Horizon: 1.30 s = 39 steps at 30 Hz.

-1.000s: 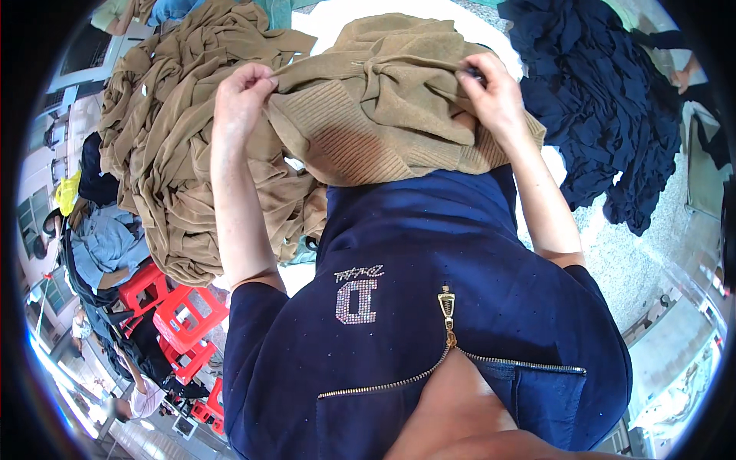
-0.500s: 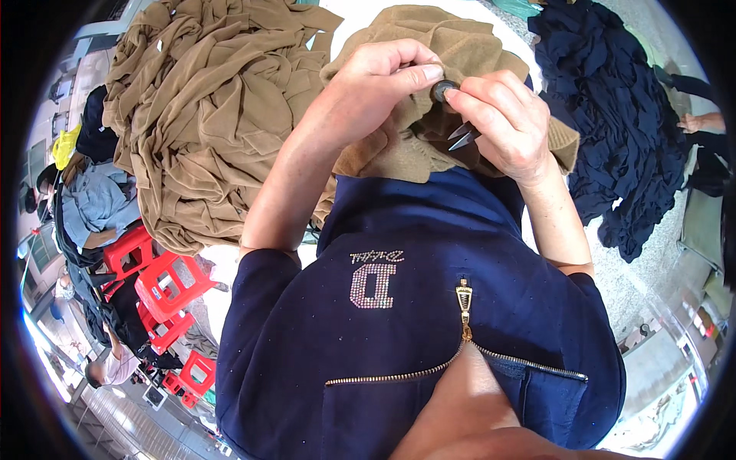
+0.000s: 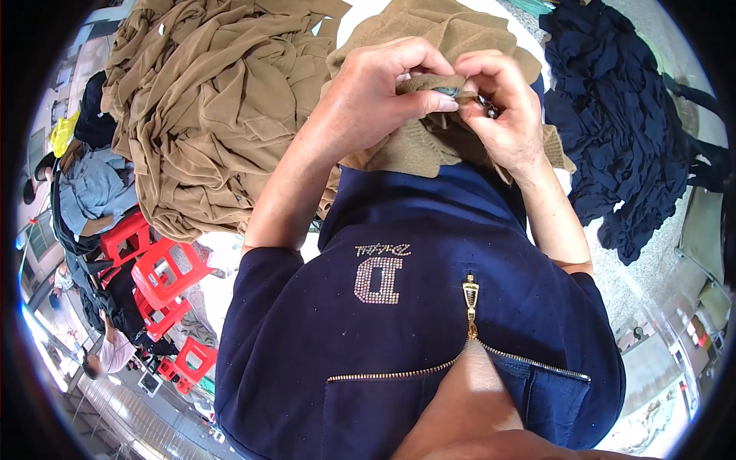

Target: Trimming loose threads and excess fabric from brown buttoned garments using small scissors.

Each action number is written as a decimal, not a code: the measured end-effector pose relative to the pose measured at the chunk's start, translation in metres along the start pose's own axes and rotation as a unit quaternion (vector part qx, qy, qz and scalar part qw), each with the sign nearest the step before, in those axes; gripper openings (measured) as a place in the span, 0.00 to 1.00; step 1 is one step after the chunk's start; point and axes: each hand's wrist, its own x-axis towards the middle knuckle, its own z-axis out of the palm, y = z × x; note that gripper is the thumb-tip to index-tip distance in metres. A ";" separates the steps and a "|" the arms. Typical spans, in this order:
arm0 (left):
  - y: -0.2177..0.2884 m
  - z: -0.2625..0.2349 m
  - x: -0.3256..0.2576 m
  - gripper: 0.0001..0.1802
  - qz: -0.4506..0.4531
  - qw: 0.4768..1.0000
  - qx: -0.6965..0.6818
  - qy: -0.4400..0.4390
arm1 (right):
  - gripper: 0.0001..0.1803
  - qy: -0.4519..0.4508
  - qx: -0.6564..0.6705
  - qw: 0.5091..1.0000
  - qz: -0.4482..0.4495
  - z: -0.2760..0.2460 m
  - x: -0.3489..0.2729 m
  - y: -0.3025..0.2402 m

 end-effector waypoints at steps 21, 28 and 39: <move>-0.025 0.012 -0.004 0.09 0.212 0.960 0.160 0.085 | 0.13 0.023 0.008 0.998 0.056 0.004 -0.002 0.013; -0.015 0.035 0.002 0.09 -0.011 0.984 0.036 0.176 | 0.15 0.086 -0.313 0.906 -0.271 -0.003 0.000 0.021; -0.020 0.032 -0.010 0.08 -0.140 0.950 -0.243 0.137 | 0.16 -0.036 -0.261 0.964 -0.047 -0.033 -0.005 -0.006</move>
